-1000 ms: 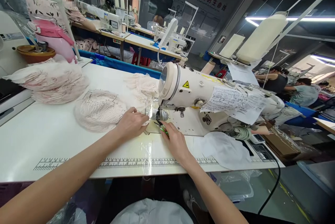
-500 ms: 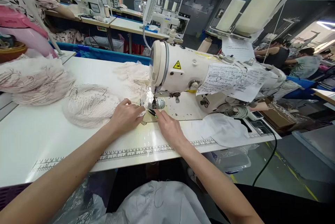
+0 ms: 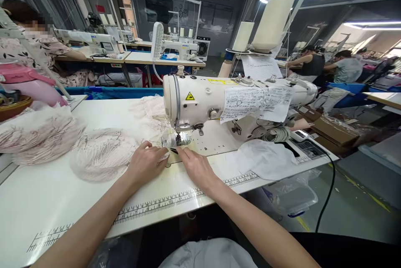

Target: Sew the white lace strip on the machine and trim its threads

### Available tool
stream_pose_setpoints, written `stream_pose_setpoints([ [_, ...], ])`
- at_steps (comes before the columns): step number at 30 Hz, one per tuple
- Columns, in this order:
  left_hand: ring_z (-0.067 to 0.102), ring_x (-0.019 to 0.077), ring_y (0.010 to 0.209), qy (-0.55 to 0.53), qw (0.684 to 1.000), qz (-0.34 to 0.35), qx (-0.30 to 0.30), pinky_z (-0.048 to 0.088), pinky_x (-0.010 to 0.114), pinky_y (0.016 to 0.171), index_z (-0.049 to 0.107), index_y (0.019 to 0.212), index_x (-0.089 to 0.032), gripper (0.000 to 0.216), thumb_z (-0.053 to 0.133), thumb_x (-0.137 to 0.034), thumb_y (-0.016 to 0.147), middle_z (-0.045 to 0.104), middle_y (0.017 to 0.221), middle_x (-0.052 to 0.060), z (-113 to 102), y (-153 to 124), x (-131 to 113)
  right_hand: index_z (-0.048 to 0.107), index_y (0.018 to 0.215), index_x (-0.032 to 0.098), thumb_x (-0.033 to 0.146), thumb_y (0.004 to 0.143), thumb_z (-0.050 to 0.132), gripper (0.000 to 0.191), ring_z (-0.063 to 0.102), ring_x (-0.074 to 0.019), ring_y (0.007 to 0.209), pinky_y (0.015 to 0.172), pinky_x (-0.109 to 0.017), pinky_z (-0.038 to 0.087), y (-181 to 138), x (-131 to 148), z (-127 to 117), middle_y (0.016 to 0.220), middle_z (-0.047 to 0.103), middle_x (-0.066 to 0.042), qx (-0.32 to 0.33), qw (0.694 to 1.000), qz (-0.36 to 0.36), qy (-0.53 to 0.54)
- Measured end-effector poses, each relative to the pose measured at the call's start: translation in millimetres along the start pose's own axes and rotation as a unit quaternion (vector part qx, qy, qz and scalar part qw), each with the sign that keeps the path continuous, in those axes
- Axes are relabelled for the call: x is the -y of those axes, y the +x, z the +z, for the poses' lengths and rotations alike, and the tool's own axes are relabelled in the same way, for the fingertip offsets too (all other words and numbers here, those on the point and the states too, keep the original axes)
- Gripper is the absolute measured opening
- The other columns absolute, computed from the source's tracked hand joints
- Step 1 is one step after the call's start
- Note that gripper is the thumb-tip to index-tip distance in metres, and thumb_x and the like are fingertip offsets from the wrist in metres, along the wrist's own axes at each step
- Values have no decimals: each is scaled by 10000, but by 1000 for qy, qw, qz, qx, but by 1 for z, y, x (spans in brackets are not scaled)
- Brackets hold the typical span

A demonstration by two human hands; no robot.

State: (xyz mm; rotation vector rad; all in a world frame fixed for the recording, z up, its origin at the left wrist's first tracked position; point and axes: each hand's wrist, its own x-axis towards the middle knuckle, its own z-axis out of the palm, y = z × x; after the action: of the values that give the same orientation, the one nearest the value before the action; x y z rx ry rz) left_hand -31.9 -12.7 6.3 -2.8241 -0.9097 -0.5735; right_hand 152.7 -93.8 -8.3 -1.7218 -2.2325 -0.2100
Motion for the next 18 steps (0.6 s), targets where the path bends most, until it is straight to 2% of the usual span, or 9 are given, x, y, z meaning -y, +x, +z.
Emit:
stream_pose_setpoints([
  [4,680,204,634,-5,1000,10,-1,451,406,803,680,873,-166,244,457,-238,941,761,745,68,-1,-1,0,504,1347,164,-40,885,406,515,697,-210,864,607,-282,572,-1,-1,2,1109,689,-104,-11,1000,9,20],
  [7,685,199,658,-11,1000,28,-4,462,372,756,677,875,-168,271,440,-262,967,751,738,60,-7,-2,-2,528,1314,148,53,949,404,397,699,-208,819,576,-287,557,-2,-4,3,1135,681,-119,-39,998,32,39],
  [10,691,179,684,-18,999,45,-6,465,317,683,668,885,-181,323,405,-326,1002,750,753,44,-23,-1,-9,539,1294,143,152,987,406,334,699,-217,839,560,-287,546,-4,-10,1,1154,673,-136,-76,993,66,67],
  [13,697,181,701,-39,998,40,-11,469,293,645,660,916,-189,372,366,-390,1025,752,776,42,-48,-3,-21,552,1272,163,169,982,407,324,696,-214,832,561,-284,544,-5,-17,-4,1098,688,-112,-97,986,86,105],
  [15,701,186,710,-65,997,32,-16,478,290,637,656,945,-200,369,361,-405,1029,756,798,39,-63,-14,-33,548,1275,178,191,984,390,331,693,-203,799,558,-287,544,-7,-20,-9,1097,684,-101,-101,981,91,137],
  [18,706,181,729,-116,993,21,-9,492,291,634,640,1015,-218,297,369,-340,1030,765,867,33,-76,-48,-56,533,1294,190,232,988,390,341,688,-189,808,596,-286,552,-9,-19,-19,1160,669,-89,-102,973,92,184],
])
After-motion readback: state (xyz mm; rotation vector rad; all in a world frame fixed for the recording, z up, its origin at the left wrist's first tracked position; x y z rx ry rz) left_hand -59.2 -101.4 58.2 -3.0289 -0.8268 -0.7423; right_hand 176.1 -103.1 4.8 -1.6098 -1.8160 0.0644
